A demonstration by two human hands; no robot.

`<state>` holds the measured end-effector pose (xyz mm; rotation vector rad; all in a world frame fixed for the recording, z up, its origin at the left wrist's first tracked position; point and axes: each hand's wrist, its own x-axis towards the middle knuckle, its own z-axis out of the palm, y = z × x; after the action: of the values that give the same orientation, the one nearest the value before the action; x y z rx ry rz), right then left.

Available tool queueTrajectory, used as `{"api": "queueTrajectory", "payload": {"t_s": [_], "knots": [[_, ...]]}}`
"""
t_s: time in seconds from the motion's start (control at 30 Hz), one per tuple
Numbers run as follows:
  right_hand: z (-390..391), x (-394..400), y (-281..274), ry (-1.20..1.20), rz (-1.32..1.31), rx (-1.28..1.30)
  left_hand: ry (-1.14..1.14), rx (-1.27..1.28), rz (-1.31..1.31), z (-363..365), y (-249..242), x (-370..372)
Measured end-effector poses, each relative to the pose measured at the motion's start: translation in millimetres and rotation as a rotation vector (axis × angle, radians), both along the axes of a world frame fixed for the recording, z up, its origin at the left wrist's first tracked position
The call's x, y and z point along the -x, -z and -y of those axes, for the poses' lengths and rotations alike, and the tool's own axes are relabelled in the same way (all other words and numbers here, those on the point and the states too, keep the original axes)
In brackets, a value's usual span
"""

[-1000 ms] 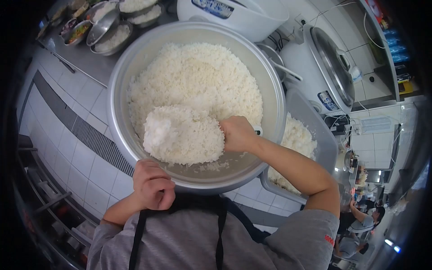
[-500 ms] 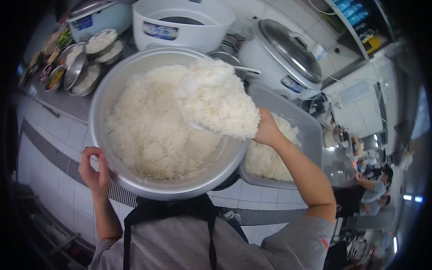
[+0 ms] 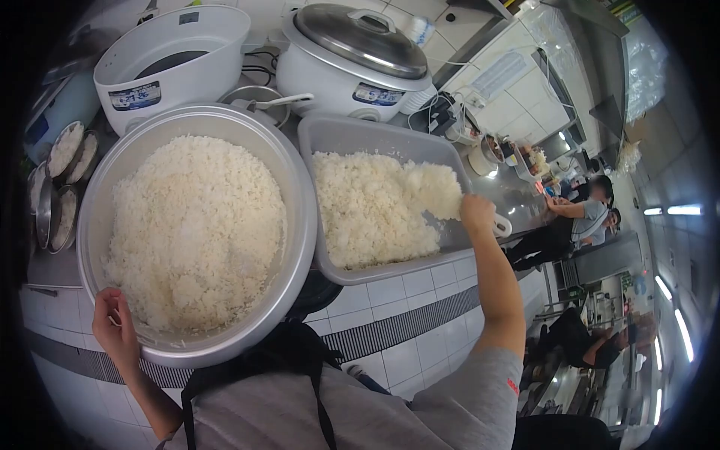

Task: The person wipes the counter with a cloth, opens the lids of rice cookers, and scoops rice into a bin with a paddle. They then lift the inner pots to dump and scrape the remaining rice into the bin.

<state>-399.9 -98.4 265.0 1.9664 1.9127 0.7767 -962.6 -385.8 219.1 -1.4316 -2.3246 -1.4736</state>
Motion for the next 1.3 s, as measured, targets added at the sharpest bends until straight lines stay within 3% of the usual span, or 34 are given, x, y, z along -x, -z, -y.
{"api": "queueTrajectory", "payload": {"t_s": [0.03,0.07,0.13,0.2,0.27,0.37,0.43,0.47,0.57,0.6,0.67,0.8,0.87,1.07,1.3], "knots": [[-7.0,-8.5,9.3,0.002,0.201,0.018,-0.002,0.026,-0.001,0.3,0.0,0.4],[-8.8,-7.1,8.3,0.002,0.197,0.019,-0.003,0.027,-0.005,-0.4,-0.7,-0.3],[-13.0,9.6,-7.6,-0.116,0.487,0.003,0.004,0.004,-0.015,0.7,-2.2,-4.6],[-16.1,40.9,-52.5,-0.145,0.464,-0.073,0.044,0.029,-0.011,2.0,-2.5,-8.1],[-20.8,78.8,-96.5,-0.336,0.483,-0.189,0.057,0.027,0.071,-0.8,-4.8,-11.8],[-1.8,184.8,-141.5,-0.425,0.325,-0.079,0.053,0.007,0.089,-0.2,-5.7,-10.7],[9.4,246.6,-145.7,-0.73,0.212,-0.043,0.037,-0.044,0.117,7.5,-2.3,-19.6],[15.0,277.5,-144.1,-0.815,0.263,0.013,0.06,-0.106,0.14,8.9,-1.0,-25.3],[14.7,346.1,-120.5,-1.116,0.444,0.052,0.209,-0.099,-0.137,22.5,3.5,-53.7],[15.0,366.6,-109.0,-1.133,0.45,0.061,0.249,-0.088,-0.197,23.2,3.6,-61.3],[15.3,399.9,-87.1,-1.073,0.842,0.202,0.213,-0.094,-0.201,20.4,6.1,-68.3],[-11.2,422.7,-42.2,-1.222,0.953,0.291,0.174,-0.132,-0.223,21.3,13.3,-66.3],[-38.4,419.3,-37.6,-1.197,0.645,0.45,0.17,-0.153,-0.249,20.0,15.4,-66.9],[-75.2,440.7,11.9,-1.233,0.726,0.761,0.086,-0.216,-0.217,15.4,18.8,-71.2],[-76.1,417.9,11.1,-1.399,0.542,0.734,0.069,-0.209,-0.216,11.8,14.2,-68.4]]}}
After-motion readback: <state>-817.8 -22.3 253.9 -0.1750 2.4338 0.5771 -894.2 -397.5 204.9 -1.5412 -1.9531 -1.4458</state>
